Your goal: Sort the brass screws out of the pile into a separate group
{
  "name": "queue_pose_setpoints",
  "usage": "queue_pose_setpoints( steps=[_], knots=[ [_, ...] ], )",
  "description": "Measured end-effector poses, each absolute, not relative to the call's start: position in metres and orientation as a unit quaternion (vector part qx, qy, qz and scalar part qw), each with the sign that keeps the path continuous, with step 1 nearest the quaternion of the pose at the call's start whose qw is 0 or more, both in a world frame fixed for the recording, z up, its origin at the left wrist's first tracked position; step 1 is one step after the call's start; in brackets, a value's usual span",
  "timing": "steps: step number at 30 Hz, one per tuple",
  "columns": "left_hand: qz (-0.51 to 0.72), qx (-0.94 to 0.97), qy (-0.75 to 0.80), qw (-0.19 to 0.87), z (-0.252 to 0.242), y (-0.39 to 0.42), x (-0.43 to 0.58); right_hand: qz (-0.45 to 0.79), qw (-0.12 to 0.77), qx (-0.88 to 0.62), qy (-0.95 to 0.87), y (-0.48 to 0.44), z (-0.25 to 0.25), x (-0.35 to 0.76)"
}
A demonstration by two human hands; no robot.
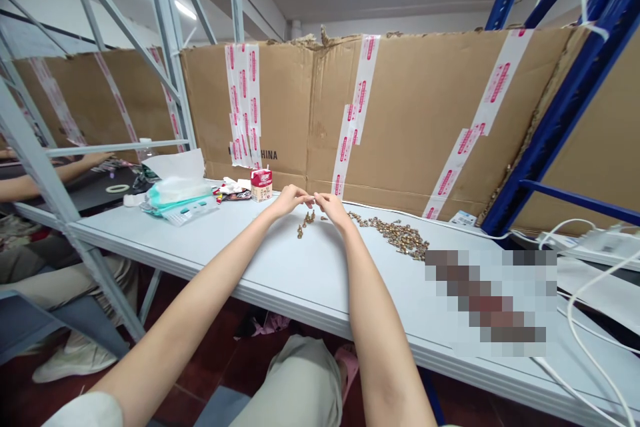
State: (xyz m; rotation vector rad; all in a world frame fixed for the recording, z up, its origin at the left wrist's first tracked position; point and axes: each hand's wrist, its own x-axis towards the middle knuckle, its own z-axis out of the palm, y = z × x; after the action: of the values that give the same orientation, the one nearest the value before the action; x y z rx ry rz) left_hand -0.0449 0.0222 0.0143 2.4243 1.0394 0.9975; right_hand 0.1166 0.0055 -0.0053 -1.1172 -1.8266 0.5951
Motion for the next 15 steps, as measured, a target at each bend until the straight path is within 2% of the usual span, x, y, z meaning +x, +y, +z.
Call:
queue_pose_setpoints(
  steps=[8, 11, 15],
  knots=[
    [0.387, 0.821, 0.309, 0.283, 0.01, 0.032, -0.05, 0.211, 0.409, -0.459, -0.76, 0.001, -0.001, 0.116],
    [0.397, 0.818, 0.348, 0.226, 0.006, 0.03, -0.044, 0.226, 0.409, -0.46, -0.755, 0.005, -0.007, 0.119],
    [0.4, 0.826, 0.388, 0.082, 0.002, 0.02, -0.029, 0.252, 0.424, -0.463, -0.737, 0.012, -0.017, 0.124]
  ],
)
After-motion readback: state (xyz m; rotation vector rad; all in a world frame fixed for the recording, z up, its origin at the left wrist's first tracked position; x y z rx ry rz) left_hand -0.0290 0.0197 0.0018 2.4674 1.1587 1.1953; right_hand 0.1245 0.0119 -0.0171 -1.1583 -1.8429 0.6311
